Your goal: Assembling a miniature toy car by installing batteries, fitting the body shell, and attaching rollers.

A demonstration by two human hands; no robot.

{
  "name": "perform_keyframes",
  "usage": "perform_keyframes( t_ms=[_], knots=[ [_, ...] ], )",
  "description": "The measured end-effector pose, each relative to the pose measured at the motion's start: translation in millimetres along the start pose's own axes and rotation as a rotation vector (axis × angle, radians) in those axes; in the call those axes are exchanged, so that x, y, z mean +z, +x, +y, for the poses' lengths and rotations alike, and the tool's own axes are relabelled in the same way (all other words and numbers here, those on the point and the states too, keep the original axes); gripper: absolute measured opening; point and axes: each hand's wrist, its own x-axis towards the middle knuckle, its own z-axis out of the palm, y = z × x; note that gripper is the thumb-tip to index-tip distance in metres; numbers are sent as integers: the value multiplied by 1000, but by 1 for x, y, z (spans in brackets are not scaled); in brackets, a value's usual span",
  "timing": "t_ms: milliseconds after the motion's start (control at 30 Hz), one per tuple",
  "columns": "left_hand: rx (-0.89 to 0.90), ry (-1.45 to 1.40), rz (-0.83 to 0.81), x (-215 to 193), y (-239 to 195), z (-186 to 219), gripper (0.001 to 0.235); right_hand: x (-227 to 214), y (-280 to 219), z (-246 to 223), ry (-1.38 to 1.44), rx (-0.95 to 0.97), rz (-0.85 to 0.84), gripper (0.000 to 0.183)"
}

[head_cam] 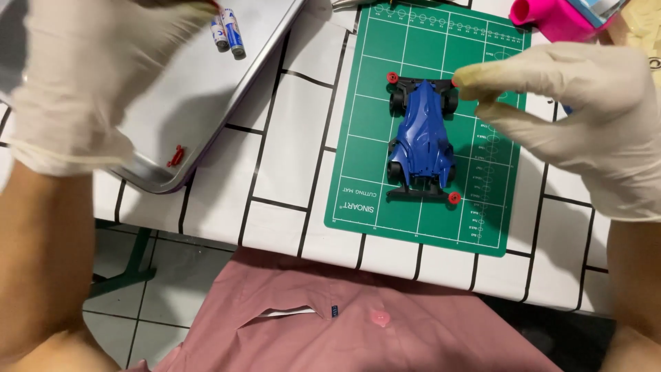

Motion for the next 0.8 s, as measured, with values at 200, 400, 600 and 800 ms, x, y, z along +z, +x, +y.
perform_keyframes(
  t_ms=[200, 400, 600, 800],
  knots=[
    [301, -837, -229, 41, -25, 132, 19, 16, -23, -33, -54, 27, 85, 25],
    [239, -1036, -317, 100, -25, 147, 17, 45, -47, -45, -64, 11, 365, 28],
    [246, -1051, -394, 103, -26, 136, 45, 60, -43, -46, -141, 13, 404, 44],
    [252, -1062, -397, 114, -30, 133, 44, 71, -46, -45, -283, -1, 371, 34]
  ],
)
